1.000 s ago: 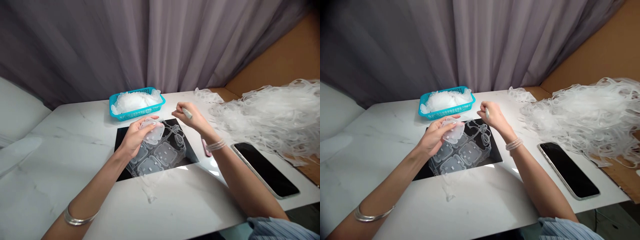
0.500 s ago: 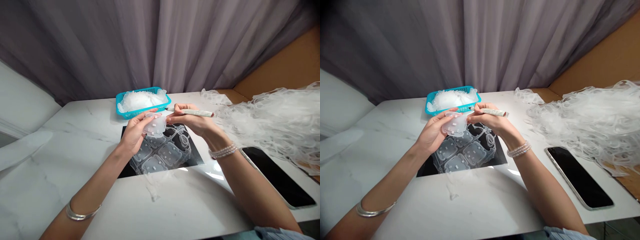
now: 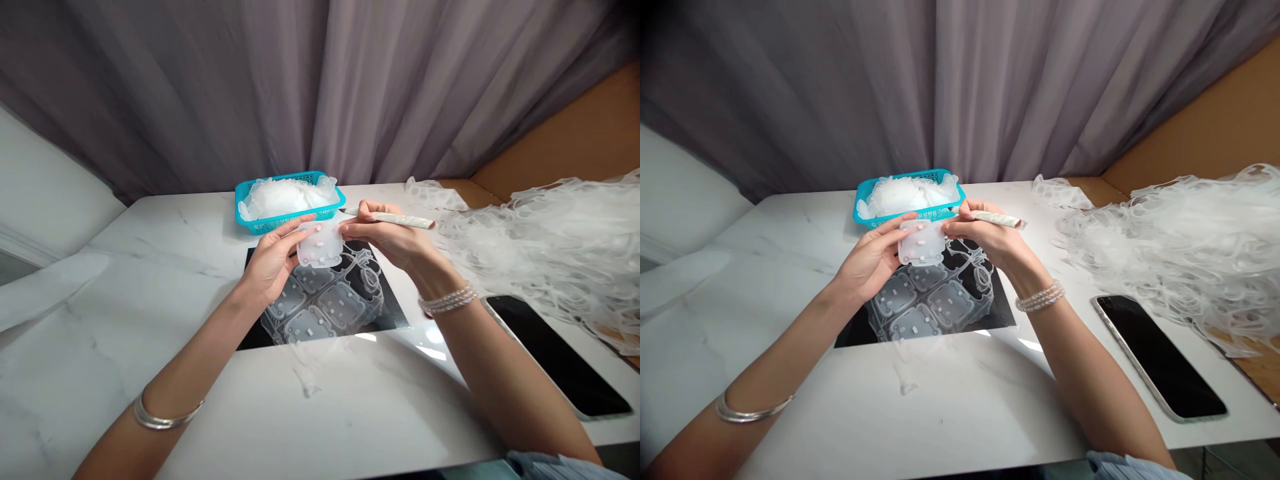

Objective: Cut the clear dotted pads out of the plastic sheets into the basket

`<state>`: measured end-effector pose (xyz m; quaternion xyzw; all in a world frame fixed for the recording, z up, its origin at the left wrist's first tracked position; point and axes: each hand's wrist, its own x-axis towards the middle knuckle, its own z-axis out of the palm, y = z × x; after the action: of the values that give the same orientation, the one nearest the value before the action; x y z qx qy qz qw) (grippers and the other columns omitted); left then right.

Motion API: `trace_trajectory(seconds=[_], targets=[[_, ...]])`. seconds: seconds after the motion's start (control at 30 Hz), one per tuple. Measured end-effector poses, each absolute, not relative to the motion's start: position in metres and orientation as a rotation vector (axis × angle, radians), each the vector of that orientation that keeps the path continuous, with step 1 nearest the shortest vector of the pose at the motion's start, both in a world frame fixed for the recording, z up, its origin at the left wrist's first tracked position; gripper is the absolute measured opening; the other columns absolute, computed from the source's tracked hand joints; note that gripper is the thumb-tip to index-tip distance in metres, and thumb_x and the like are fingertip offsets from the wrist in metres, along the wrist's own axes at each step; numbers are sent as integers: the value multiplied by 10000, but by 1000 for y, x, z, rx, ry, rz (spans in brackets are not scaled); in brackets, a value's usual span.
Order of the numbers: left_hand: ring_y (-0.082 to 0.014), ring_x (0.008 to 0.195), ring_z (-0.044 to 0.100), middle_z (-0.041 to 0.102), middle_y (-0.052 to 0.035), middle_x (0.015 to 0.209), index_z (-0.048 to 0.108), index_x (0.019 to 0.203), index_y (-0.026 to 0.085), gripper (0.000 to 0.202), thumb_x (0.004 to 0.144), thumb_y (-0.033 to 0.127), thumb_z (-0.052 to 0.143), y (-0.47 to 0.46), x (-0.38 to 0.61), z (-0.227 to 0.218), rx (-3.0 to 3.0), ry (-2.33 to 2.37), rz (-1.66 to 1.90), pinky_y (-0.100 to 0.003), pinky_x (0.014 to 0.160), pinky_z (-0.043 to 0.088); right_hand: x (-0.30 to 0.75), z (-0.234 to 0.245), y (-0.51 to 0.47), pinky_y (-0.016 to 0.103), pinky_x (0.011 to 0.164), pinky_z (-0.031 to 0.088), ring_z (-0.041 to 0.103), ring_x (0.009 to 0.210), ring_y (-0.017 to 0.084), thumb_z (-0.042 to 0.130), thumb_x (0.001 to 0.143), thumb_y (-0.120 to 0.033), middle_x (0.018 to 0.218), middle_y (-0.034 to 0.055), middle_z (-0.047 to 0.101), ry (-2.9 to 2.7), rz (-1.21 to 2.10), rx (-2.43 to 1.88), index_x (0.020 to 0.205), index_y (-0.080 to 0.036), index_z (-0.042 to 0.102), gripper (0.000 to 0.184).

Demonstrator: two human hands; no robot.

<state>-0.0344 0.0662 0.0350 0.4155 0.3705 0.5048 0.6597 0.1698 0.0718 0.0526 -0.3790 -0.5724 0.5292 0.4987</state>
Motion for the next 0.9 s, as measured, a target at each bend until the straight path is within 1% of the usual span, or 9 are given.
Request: trace_trajectory(seconds=[0.07,0.13,0.2,0.27,0.37,0.47,0.57,0.8,0.9], targets=[[-236,1130,653,671,-83,1284,673,1204,221,387,819,220,714,66,-35,34,861,872,1154,-317,909,532,169,54,71,311,726,482,627,778,175,806,704,-285,697,-13,584,-1392,1175,-934,653,-228,353,459],[-283,1197,628,588,-116,1400,601,1292,231,449,855,299,678,67,-35,32,724,889,1107,-391,976,520,166,56,68,313,742,474,624,813,181,764,747,-271,728,-4,590,-1436,1022,-963,665,-226,356,419],[-332,1212,618,570,-171,1404,552,1336,193,507,889,428,602,67,-35,31,608,826,1005,-460,993,519,161,59,62,300,711,454,588,775,166,716,790,-266,708,-14,543,-1558,908,-1004,664,-227,337,402],[-344,1210,616,615,-203,1333,559,1317,131,550,910,499,513,66,-35,31,566,713,934,-483,1004,519,154,63,55,288,656,425,529,708,148,659,831,-266,676,-26,470,-1765,890,-1021,664,-227,316,383],[-326,1195,626,668,-186,1256,596,1265,100,531,927,482,450,63,-34,33,582,611,930,-481,1021,515,149,69,47,295,639,425,518,683,151,618,860,-263,659,-26,437,-1933,921,-1001,662,-226,328,354],[-351,1185,633,654,-185,1294,579,1289,90,554,931,486,431,60,-32,37,585,571,939,-524,1022,501,152,75,48,328,718,489,633,787,197,654,849,-273,665,-8,495,-1745,899,-997,636,-228,333,388],[-372,1191,630,620,-201,1345,544,1328,76,596,931,504,426,58,-32,41,560,549,942,-546,1018,494,160,78,53,370,794,534,689,871,234,699,821,-272,682,9,552,-1545,896,-979,627,-231,346,405],[-375,1197,627,627,-194,1340,582,1286,98,553,940,503,436,55,-30,46,566,551,941,-552,1009,502,162,79,53,424,837,564,706,872,247,746,800,-292,718,29,625,-1479,942,-931,637,-236,384,401],[-351,1209,622,635,-173,1328,609,1246,121,425,917,378,528,54,-27,43,676,626,980,-532,1000,517,161,78,54,412,815,570,710,864,243,757,796,-326,722,34,642,-1472,945,-953,644,-238,381,416]])
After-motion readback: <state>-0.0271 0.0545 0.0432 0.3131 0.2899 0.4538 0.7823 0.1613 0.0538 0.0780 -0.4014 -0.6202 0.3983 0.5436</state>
